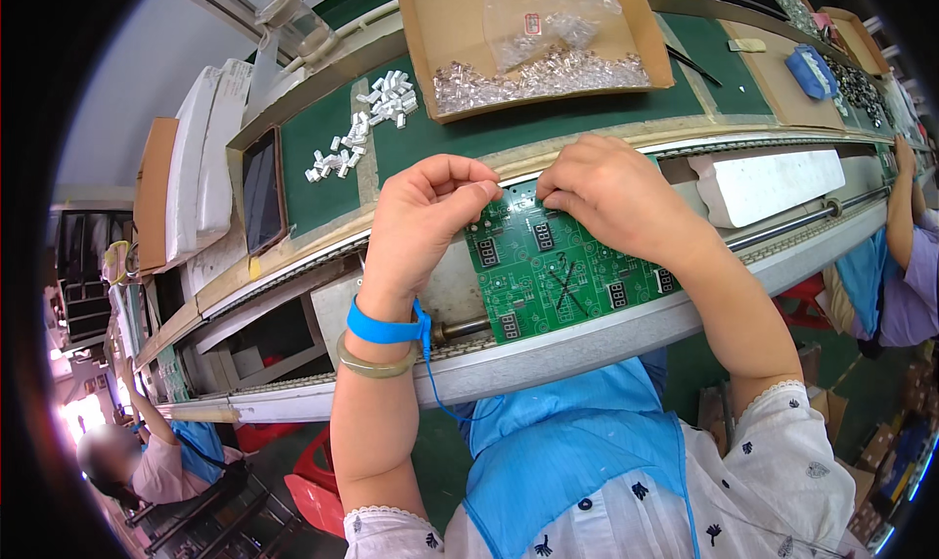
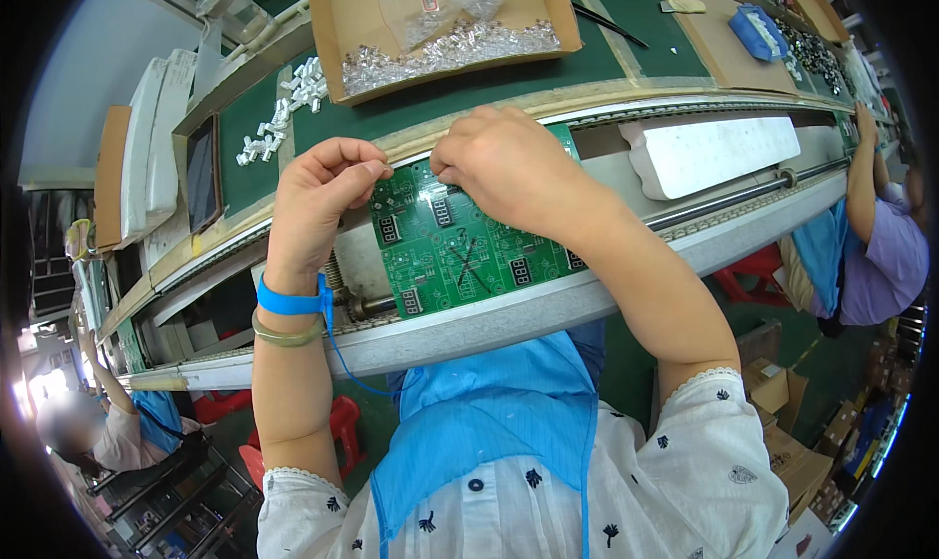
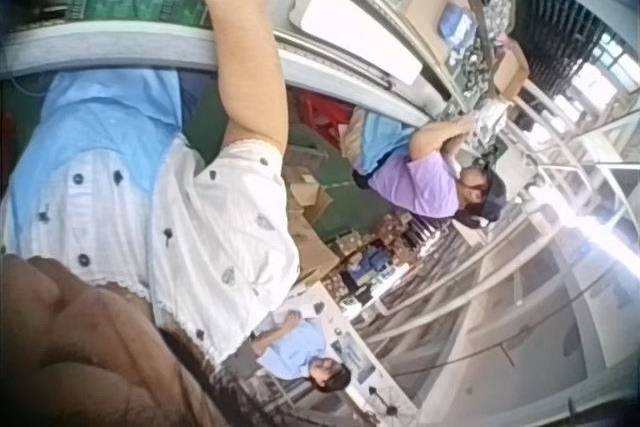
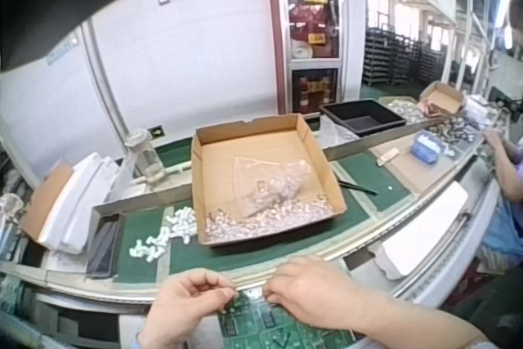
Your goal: Manually insert small plastic components into a green printed circuit board (PCB) on an assembly line.
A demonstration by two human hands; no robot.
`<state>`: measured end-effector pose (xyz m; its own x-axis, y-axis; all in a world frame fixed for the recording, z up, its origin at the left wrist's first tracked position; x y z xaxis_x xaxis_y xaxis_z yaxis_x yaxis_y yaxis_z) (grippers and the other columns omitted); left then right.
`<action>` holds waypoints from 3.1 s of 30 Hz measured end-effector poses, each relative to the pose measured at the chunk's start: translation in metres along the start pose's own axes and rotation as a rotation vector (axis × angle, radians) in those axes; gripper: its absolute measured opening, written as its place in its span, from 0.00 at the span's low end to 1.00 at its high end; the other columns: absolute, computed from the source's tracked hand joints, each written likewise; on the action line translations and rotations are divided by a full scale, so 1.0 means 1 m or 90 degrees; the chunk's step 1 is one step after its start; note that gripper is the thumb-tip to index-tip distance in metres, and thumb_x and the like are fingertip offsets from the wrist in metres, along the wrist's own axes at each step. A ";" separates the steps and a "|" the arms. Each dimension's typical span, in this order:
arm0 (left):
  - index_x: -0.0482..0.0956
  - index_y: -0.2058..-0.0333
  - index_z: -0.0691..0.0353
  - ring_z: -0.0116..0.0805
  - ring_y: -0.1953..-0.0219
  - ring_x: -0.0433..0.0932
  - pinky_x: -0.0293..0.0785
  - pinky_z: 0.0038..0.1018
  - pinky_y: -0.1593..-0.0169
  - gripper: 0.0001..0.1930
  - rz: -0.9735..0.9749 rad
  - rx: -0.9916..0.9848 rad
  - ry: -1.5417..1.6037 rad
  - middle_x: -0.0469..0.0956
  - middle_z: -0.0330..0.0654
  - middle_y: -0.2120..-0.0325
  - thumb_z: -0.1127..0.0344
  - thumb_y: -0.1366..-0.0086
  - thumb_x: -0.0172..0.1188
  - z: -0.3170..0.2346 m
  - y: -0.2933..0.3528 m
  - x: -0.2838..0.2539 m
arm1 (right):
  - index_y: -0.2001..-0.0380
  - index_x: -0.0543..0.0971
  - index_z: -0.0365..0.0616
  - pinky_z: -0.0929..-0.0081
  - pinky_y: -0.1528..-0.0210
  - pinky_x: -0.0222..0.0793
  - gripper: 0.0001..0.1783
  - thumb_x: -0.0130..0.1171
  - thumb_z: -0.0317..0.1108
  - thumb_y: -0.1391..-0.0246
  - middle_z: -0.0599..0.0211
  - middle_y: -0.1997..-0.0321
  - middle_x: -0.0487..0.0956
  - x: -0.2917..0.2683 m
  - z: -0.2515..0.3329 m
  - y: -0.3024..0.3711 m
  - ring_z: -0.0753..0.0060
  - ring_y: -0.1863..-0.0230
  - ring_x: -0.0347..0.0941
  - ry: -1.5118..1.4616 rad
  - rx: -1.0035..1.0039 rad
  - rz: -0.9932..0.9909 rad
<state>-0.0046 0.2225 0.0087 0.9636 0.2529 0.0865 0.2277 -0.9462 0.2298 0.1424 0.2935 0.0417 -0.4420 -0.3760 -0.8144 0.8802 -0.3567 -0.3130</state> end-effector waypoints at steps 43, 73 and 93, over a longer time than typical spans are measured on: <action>0.84 0.70 0.63 0.45 0.61 0.73 0.71 0.35 0.57 0.05 -0.045 0.371 -0.648 0.75 0.43 0.68 0.75 0.48 0.67 -0.022 0.011 0.046 | 0.69 0.81 0.42 0.61 0.57 0.69 0.08 0.62 0.35 0.46 0.62 0.68 0.78 -0.024 -0.012 0.001 0.56 0.61 0.73 0.081 0.054 -0.098; 0.83 0.73 0.63 0.45 0.64 0.73 0.72 0.36 0.58 0.05 -0.023 0.401 -0.687 0.74 0.43 0.71 0.77 0.50 0.66 -0.028 0.014 0.055 | 0.68 0.84 0.46 0.58 0.61 0.73 0.08 0.63 0.34 0.52 0.58 0.70 0.83 -0.026 -0.076 -0.097 0.54 0.64 0.79 0.240 0.190 0.064; 0.83 0.73 0.62 0.44 0.64 0.74 0.72 0.36 0.58 0.03 0.000 0.408 -0.713 0.75 0.42 0.71 0.75 0.49 0.66 -0.029 0.012 0.057 | 0.71 0.82 0.46 0.57 0.61 0.74 0.06 0.60 0.30 0.54 0.58 0.70 0.82 -0.024 -0.078 -0.095 0.53 0.63 0.79 0.227 0.190 0.026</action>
<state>0.0492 0.2315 0.0441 0.4847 0.2419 -0.8406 -0.0469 -0.9524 -0.3011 0.0829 0.4035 0.0530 -0.2746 -0.0962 -0.9567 0.7848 -0.5974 -0.1652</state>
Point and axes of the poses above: each hand's wrist, its own y-axis away from the middle knuckle, its own x-axis out of the palm, z = x × y, the point moved 8 cm from there along -y, towards the middle knuckle
